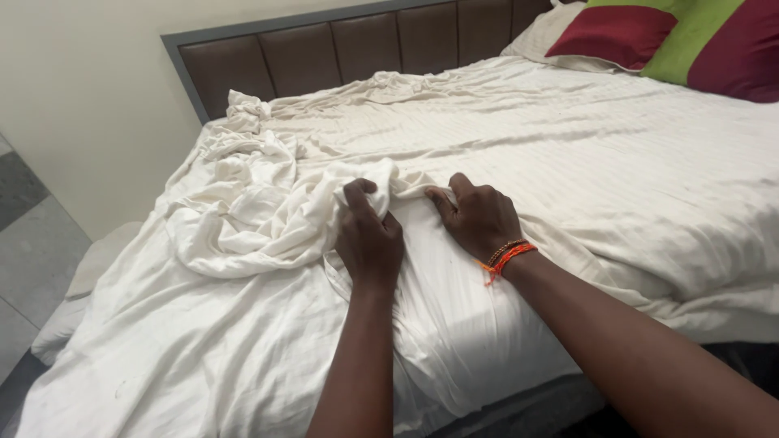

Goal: The person smooths and tucks a white bedsheet onto a mattress, working along the edges and corners to secure the fabric. They pull the sheet taut and fold the excess under the mattress by hand.

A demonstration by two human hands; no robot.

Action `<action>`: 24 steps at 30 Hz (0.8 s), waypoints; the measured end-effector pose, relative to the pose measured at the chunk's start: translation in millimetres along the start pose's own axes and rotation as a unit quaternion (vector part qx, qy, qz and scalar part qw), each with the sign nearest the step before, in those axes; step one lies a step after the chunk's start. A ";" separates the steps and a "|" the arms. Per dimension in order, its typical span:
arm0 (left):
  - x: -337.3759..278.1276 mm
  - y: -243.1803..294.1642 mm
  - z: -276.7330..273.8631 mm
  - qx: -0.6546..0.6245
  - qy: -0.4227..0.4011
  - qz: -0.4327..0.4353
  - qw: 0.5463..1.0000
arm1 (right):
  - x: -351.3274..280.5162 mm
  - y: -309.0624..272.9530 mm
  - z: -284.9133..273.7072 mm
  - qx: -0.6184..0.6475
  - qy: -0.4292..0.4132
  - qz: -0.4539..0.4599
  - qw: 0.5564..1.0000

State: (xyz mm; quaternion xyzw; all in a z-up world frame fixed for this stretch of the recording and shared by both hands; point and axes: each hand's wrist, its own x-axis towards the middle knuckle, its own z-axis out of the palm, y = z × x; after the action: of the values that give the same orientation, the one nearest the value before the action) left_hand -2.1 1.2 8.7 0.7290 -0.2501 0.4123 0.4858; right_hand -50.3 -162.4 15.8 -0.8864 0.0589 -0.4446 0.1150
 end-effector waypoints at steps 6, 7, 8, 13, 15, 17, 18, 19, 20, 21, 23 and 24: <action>14.9 -21.2 26.0 0.142 -0.122 0.010 0.982 | 10.8 15.3 18.2 -0.033 -0.023 -0.006 0.999; 16.3 -23.8 30.1 0.144 -0.123 0.009 0.982 | 12.9 18.0 21.6 -0.032 -0.024 -0.006 0.999; 17.3 -26.5 33.8 0.167 -0.122 0.030 0.978 | 14.5 20.5 25.1 -0.034 -0.019 -0.015 0.999; 19.3 -33.8 37.7 0.225 -0.124 0.063 0.964 | 16.9 23.5 36.0 -0.038 -0.023 -0.024 0.999; 21.6 -34.6 42.7 0.240 -0.116 0.090 0.960 | 17.8 26.5 36.7 -0.038 0.004 -0.036 0.999; 24.0 -35.1 46.5 0.246 -0.116 0.101 0.957 | 19.7 25.9 34.0 -0.036 -0.007 -0.027 0.999; 25.5 -36.1 47.4 0.255 -0.116 0.112 0.953 | 20.7 24.5 33.3 -0.031 -0.018 -0.018 0.999; 27.4 -35.0 47.3 0.256 -0.115 0.113 0.953 | 22.1 25.6 34.0 -0.029 -0.017 -0.018 0.999; 29.4 -34.2 47.1 0.269 -0.127 0.113 0.948 | 23.6 26.5 34.8 -0.035 -0.012 -0.024 0.999; 30.4 -33.8 47.2 0.281 -0.139 0.113 0.943 | 24.1 27.7 35.9 -0.041 -0.007 -0.030 0.999; 30.8 -37.5 50.4 0.281 -0.145 0.110 0.942 | 25.2 27.2 37.0 -0.042 -0.015 -0.025 0.999; 30.7 -39.1 52.2 0.281 -0.152 0.107 0.942 | 25.4 27.2 37.3 -0.044 -0.023 -0.020 0.999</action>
State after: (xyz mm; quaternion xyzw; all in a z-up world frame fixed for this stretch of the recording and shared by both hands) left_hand 63.0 -29.8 5.2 0.8586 -0.2713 0.3999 0.1710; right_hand -5.3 -188.3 7.0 -0.9016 0.0580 -0.4231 0.0688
